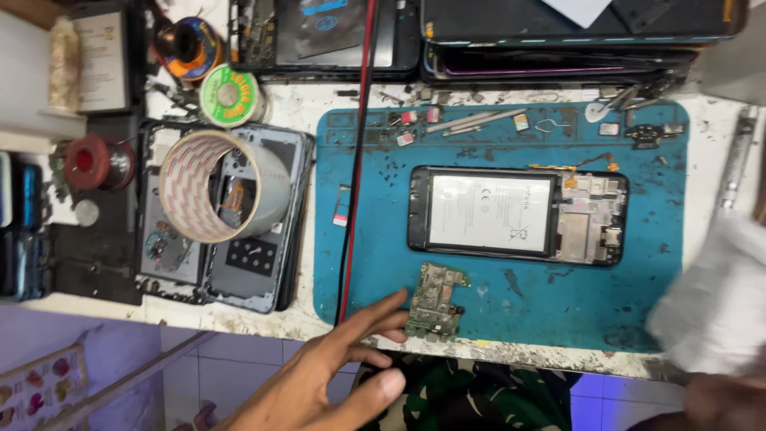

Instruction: The person repairs a disassembled Infinix smartphone on a work mat. They hold and turn the phone's motherboard, pick small components from the mat, use tweezers to work on the board, cut a piece of tape, and wipe the phone area with a tissue.

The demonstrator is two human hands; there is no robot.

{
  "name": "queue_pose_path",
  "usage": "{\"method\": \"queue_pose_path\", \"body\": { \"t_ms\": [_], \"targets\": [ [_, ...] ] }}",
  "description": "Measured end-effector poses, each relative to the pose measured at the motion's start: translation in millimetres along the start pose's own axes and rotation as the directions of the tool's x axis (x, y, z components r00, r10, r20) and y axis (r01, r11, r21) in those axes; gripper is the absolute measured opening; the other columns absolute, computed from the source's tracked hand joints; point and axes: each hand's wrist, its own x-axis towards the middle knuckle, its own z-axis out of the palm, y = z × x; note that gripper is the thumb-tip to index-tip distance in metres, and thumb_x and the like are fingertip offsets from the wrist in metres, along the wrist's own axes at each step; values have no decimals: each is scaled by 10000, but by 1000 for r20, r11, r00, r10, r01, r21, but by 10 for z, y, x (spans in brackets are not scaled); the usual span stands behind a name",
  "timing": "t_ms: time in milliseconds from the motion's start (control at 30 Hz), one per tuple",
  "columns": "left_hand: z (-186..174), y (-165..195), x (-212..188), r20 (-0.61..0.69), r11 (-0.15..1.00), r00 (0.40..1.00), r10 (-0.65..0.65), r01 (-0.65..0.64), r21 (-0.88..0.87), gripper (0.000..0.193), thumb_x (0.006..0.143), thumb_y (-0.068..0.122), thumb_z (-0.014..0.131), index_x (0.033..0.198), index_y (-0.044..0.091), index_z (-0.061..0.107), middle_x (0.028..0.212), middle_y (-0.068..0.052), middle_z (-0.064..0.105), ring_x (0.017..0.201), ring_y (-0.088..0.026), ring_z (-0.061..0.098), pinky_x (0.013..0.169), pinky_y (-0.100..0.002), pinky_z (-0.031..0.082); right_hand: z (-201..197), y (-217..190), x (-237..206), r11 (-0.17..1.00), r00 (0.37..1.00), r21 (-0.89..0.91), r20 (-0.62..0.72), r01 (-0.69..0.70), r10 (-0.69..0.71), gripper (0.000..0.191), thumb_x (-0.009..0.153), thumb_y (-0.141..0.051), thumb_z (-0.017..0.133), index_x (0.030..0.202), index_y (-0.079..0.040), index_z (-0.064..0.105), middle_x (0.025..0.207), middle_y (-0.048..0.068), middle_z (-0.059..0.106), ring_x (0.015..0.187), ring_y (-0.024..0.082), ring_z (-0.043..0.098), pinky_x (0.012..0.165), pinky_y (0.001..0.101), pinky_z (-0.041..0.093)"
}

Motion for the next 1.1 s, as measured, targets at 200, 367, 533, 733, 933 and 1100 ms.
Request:
{"method": "queue_pose_path", "body": {
  "t_ms": [200, 367, 533, 733, 933, 1100],
  "targets": [
    [-199, -463, 86, 7, 996, 997, 76, -76, 40, 916, 970, 448, 731, 1655, 76, 250, 1626, -186, 349, 1429, -342, 435, 1105, -510, 432, 230, -490, 33, 914, 963, 318, 182, -251, 201, 696, 891, 107, 665, 1532, 65, 395, 1245, 150, 592, 1111, 203, 623, 1050, 312, 506],
    [-207, -311, 206, -64, 967, 992, 109, -91, 236, 806, 908, 519, 633, 1586, 148, 405, 1613, -110, 418, 1442, -301, 483, 1130, -489, 427, 447, -614, -5, 844, 920, 393, 291, -364, 261, 738, 815, 107, 663, 1505, 45, 409, 1242, 163, 594, 1191, 208, 617, 1085, 337, 485],
    [375, 190, 392, -178, 861, 857, 484, -430, 272, 896, 833, 348, 865, 1551, 54, 417, 1535, -198, 536, 1423, -326, 497, 1153, -503, 412, 538, -642, -24, 769, 847, 434, 467, -469, 253, 784, 793, 104, 689, 1512, 5, 391, 1212, 193, 610, 1116, 213, 617, 985, 339, 499],
    [812, 413, 831, -200, 847, 845, 497, -522, -103, 444, 806, 93, 925, 1171, 2, 690, 1078, -134, 697, 1017, -224, 675, 881, -359, 531, 468, -737, 16, 858, 745, 170, 594, -485, 304, 731, 779, 78, 723, 1448, 29, 433, 1151, 205, 627, 1084, 257, 634, 933, 364, 502],
    [759, 633, 839, -43, 828, 832, 553, -542, 143, 192, 819, 67, 885, 966, 7, 775, 892, -63, 736, 799, -151, 721, 672, -303, 555, 270, -891, 282, 966, 674, 182, 739, -185, -10, 826, 819, -109, 825, 1502, -13, 371, 1410, 156, 536, 1359, 277, 560, 1144, 414, 465],
    [801, 635, 879, 111, 779, 818, 565, -573, 256, 195, 847, 65, 871, 998, -4, 767, 930, -78, 731, 821, -166, 741, 670, -303, 574, 209, -947, 338, 996, 655, -71, 751, -51, 87, 743, 783, -64, 887, 1440, 2, 546, 1131, 114, 778, 1081, 245, 763, 1002, 372, 561]
  ]
}}
